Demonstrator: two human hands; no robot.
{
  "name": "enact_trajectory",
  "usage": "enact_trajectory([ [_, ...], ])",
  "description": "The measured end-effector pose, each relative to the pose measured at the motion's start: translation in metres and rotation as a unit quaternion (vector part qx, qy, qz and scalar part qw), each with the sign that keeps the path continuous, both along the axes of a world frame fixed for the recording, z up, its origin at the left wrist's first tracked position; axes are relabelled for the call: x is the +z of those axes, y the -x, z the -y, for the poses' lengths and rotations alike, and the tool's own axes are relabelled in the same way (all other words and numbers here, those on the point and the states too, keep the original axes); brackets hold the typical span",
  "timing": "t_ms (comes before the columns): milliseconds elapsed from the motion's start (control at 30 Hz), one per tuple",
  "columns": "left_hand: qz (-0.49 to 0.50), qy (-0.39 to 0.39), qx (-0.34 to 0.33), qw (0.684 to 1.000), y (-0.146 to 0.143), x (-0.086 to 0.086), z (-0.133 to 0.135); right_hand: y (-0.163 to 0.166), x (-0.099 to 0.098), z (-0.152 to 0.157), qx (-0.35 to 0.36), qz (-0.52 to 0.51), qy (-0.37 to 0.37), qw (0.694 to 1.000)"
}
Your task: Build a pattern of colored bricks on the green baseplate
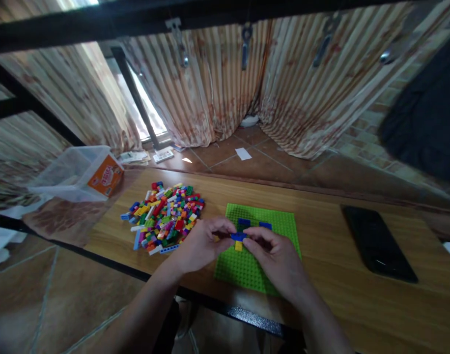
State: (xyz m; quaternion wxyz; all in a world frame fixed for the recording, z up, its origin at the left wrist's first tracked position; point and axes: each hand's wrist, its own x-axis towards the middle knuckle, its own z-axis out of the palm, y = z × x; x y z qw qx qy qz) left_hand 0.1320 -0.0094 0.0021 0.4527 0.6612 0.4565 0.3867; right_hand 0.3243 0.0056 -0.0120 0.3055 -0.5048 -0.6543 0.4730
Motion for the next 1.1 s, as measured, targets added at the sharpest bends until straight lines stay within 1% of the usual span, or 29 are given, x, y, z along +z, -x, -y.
enact_trajectory([
  [67,-0.02,-0.008,-0.006,1.0,-0.005,-0.001,0.003,-0.007,0.001,0.001,0.018,0.012,0.005,1.0],
  [167,-0.078,-0.017,-0.02,0.997,-0.009,-0.004,0.007,-0.016,-0.001,0.005,0.062,0.038,0.024,0.997],
  [233,-0.111,-0.008,-0.034,0.993,-0.009,-0.006,0.009,-0.02,-0.004,0.008,0.088,0.072,0.037,0.993],
  [300,-0.133,0.005,-0.045,0.99,-0.006,-0.009,0.01,-0.022,-0.009,0.012,0.097,0.102,0.033,0.989],
  [467,-0.175,0.024,-0.035,0.984,0.006,-0.012,0.006,-0.02,-0.017,0.016,0.072,0.108,-0.051,0.99],
  [533,-0.184,0.025,-0.028,0.982,0.007,-0.012,0.004,-0.016,-0.019,0.016,0.061,0.109,-0.073,0.989],
  [667,-0.195,0.025,-0.026,0.98,0.004,-0.01,0.002,-0.01,-0.021,0.016,0.052,0.145,-0.094,0.984],
  [833,-0.188,0.037,-0.021,0.981,0.001,-0.01,0.002,-0.005,-0.018,0.017,0.04,0.2,-0.108,0.973],
  [1100,-0.16,0.054,0.003,0.986,-0.003,-0.015,0.001,-0.005,-0.018,0.018,0.04,0.225,-0.128,0.965],
])
